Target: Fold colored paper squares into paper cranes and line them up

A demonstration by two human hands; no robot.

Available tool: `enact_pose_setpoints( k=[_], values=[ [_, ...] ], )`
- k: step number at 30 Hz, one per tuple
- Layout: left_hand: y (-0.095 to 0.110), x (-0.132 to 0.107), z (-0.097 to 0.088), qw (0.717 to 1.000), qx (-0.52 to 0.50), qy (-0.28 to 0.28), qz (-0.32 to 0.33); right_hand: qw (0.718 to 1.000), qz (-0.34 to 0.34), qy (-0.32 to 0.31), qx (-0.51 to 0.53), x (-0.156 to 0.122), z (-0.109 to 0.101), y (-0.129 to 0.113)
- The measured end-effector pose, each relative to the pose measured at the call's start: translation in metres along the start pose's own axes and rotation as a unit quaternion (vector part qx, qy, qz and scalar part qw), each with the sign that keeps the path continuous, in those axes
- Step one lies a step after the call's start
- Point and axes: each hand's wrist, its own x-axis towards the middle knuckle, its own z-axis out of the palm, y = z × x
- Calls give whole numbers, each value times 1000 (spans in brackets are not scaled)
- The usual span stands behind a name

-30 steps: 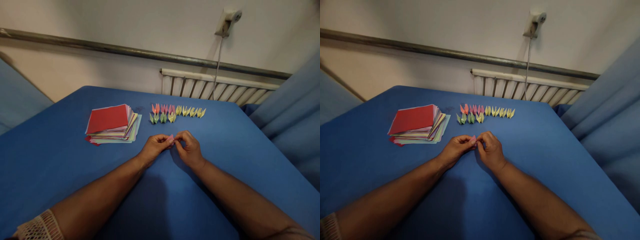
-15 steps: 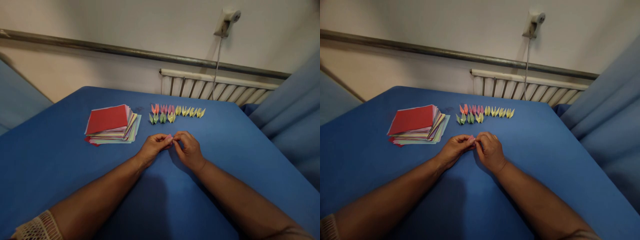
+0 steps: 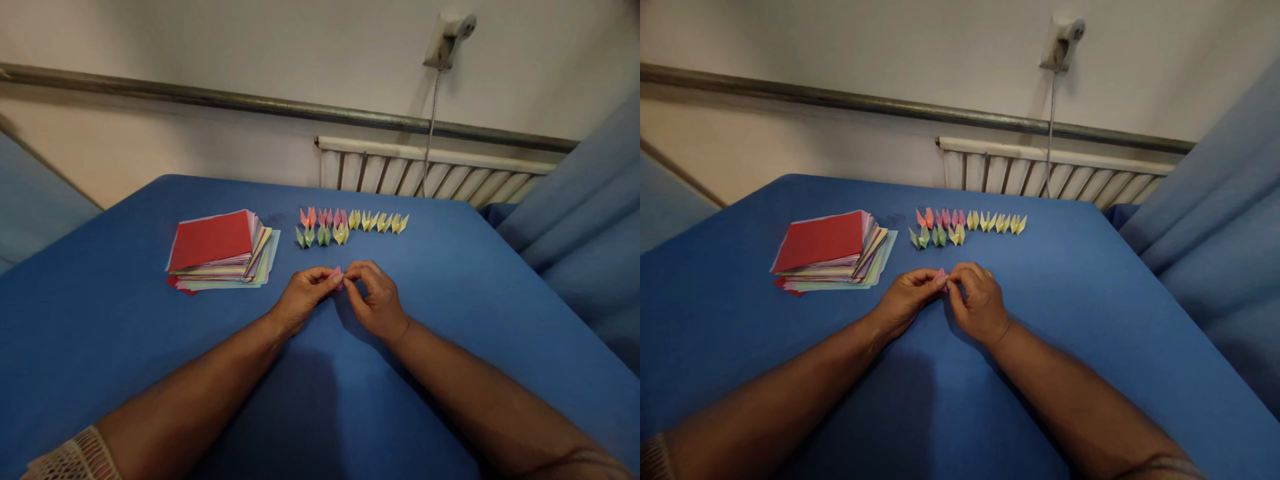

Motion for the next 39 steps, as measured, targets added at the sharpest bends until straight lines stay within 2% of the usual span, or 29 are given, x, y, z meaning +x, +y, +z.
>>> enact_pose_setpoints(
  k=[12, 19, 22, 30, 35, 39],
  values=[
    [3, -1, 1, 1000, 12, 10, 12, 1000, 9, 7, 19, -1, 1, -1],
    [8, -3, 5, 994, -108, 1, -20, 996, 43, 19, 74, -1, 3, -3],
    [10, -3, 6, 991, -130, 0, -31, 996, 49, 12, 73, -1, 4, -3],
    [10, -3, 6, 990, -133, -7, -37, 992, 70, 29, 98, 0, 6, -3],
    [9, -3, 5, 992, -120, -30, -32, 992, 70, 31, 102, 1, 4, -4],
    [6, -2, 4, 995, -91, -25, -31, 989, 102, 37, 104, 0, 4, -4]
  ],
)
